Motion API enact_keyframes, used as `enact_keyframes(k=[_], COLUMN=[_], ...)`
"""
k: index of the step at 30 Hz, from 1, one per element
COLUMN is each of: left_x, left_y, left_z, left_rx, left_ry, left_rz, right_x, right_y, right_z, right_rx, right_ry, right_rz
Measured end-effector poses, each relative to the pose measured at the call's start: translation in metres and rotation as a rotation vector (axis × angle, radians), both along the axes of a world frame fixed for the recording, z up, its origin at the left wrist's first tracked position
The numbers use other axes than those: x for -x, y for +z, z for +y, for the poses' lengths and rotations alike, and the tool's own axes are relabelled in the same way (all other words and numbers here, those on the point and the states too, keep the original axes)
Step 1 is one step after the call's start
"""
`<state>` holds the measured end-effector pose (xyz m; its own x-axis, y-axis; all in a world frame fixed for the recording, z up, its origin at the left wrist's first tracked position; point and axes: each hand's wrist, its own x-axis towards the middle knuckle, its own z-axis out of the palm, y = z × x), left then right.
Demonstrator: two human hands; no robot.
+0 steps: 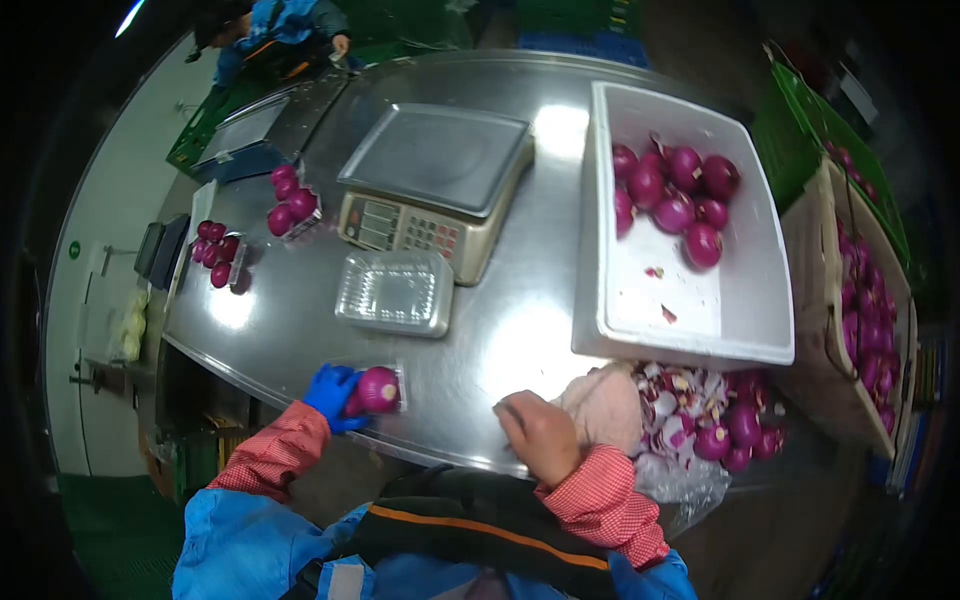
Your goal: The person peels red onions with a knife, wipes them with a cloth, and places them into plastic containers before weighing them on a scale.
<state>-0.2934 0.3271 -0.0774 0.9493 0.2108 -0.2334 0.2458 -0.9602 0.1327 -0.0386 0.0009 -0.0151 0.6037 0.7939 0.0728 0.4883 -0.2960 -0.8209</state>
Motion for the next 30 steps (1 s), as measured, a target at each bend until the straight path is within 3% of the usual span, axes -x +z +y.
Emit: enact_keyframes(k=[4,6,8,9,11,15,23,27,30], left_x=[0.042,0.042,0.027,0.013,-0.017,-0.069,-0.117,-0.099,-0.091], left_y=[-0.019,-0.075,-0.080,-0.067,-0.057,-0.047,-0.015,-0.055,-0.049], left_z=[0.084,0.146,0.188,0.199,0.225,0.269,0.297,0.323,0.307], left_rx=[-0.072,0.559,0.576,0.267,-0.069,-0.155,-0.278,-0.360,-0.367], left_ry=[0.323,0.881,0.982,0.825,0.669,0.717,0.803,0.716,0.567], left_rz=[-0.080,-0.435,-0.502,-0.379,-0.254,-0.256,-0.078,-0.124,-0.248], right_x=[-0.004,-0.004,-0.007,-0.006,-0.006,-0.012,-0.013,-0.010,-0.008], right_y=[0.003,0.013,0.019,0.018,0.003,-0.004,0.003,-0.023,-0.024], right_z=[0.066,0.105,0.137,0.150,0.171,0.186,0.199,0.197,0.192], right_rx=[-0.010,0.014,0.066,0.087,0.155,0.289,0.251,0.253,0.230], right_ry=[0.216,0.276,0.322,0.334,0.357,0.403,0.485,0.453,0.434], right_rz=[-0.317,-0.469,-0.634,-0.702,-0.797,-0.788,-0.762,-0.694,-0.661])
